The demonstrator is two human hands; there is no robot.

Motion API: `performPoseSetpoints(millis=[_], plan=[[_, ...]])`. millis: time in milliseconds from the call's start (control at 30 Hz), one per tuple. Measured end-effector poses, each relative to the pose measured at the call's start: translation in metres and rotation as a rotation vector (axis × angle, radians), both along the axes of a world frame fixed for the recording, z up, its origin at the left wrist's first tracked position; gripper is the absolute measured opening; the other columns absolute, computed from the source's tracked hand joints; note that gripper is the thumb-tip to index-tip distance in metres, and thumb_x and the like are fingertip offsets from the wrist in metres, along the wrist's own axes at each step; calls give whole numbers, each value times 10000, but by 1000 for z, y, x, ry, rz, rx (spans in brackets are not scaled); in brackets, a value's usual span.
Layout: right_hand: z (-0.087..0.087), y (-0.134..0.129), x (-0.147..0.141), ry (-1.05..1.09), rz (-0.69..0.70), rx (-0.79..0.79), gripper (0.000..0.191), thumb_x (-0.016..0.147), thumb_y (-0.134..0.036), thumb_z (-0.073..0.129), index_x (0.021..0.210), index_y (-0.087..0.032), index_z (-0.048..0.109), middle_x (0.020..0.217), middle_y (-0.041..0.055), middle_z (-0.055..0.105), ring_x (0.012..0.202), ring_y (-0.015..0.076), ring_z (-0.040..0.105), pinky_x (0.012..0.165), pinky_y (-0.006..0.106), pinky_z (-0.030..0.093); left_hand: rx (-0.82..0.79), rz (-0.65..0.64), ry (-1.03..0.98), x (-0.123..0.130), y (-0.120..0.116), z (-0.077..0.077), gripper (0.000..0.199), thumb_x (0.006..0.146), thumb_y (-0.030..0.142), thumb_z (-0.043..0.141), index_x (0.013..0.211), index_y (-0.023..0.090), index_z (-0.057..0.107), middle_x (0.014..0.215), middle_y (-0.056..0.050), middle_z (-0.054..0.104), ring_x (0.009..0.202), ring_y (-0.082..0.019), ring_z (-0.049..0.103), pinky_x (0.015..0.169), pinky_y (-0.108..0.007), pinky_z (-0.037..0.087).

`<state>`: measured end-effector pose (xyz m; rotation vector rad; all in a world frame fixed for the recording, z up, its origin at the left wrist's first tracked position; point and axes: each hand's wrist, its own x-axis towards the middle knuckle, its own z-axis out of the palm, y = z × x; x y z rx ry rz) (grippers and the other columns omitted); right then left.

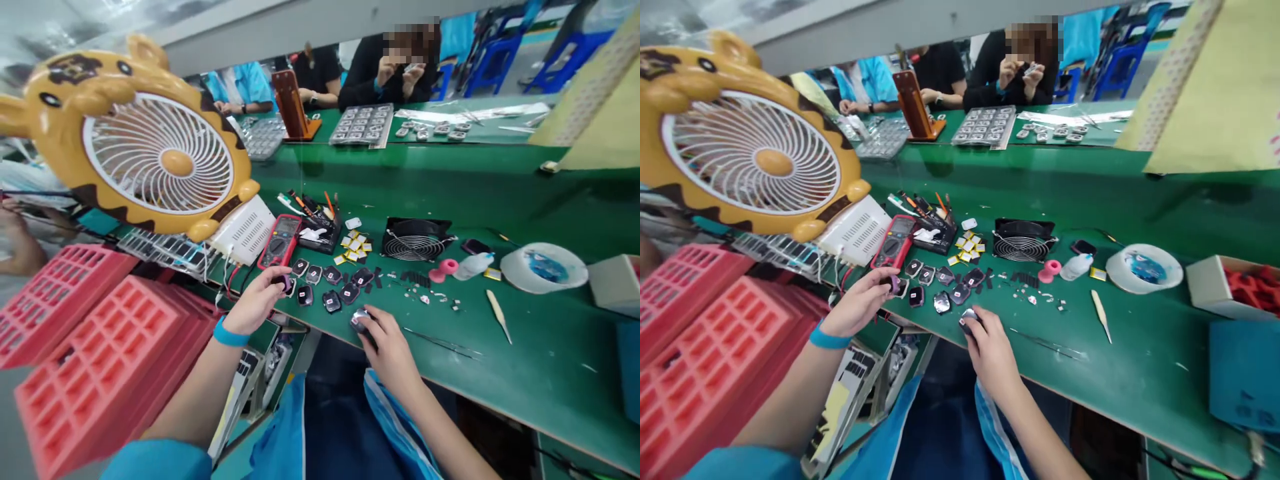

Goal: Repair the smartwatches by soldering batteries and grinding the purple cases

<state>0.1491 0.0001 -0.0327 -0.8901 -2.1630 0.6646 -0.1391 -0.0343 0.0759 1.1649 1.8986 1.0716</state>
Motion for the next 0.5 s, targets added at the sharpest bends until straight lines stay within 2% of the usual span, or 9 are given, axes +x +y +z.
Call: performPoseSetpoints(millis=[67,133,267,333,400,500], plan=[[0,1,2,-17,17,24,250,1002,-165,541,1211,-224,664,1290,148,670,1159,279,661,954,484,626,13,-41,90,1,12,-5,387,856,254,566,1225,181,661,1066,-81,726,887,-199,695,810,-344,598],[-1,2,4,-35,33,55,237,1002,-181,550,1208,-219,662,1281,150,675,1152,284,661,943,486,625,12,-54,261,2,34,-14,358,875,200,586,1226,188,658,1107,-83,739,947,-212,709,882,-363,595],[-2,4,4,-34,11,87,241,1007,-198,549,1216,-230,666,1273,141,687,1145,282,677,930,476,629,5,-47,390,6,81,-35,256,857,126,683,1101,203,698,968,-50,752,937,-233,720,937,-390,578],[-4,5,3,-35,-2,89,251,1011,-218,545,1226,-247,673,1275,136,693,1143,283,688,931,478,629,3,-66,439,10,91,-40,245,843,103,716,1064,207,707,954,-46,755,951,-245,725,949,-402,581],[-9,4,5,-38,13,109,249,1016,-255,541,1223,-255,679,1274,136,702,1141,292,696,925,487,631,22,-60,489,14,85,-37,256,855,93,711,1086,202,706,1079,-77,759,1068,-267,712,1026,-435,558],[-26,2,16,-44,60,168,260,1004,-350,565,1218,-257,679,1264,156,713,1099,336,718,878,524,640,58,-1,559,15,46,-25,255,891,107,683,1120,213,717,1266,-85,727,1229,-256,660,1131,-411,504]])
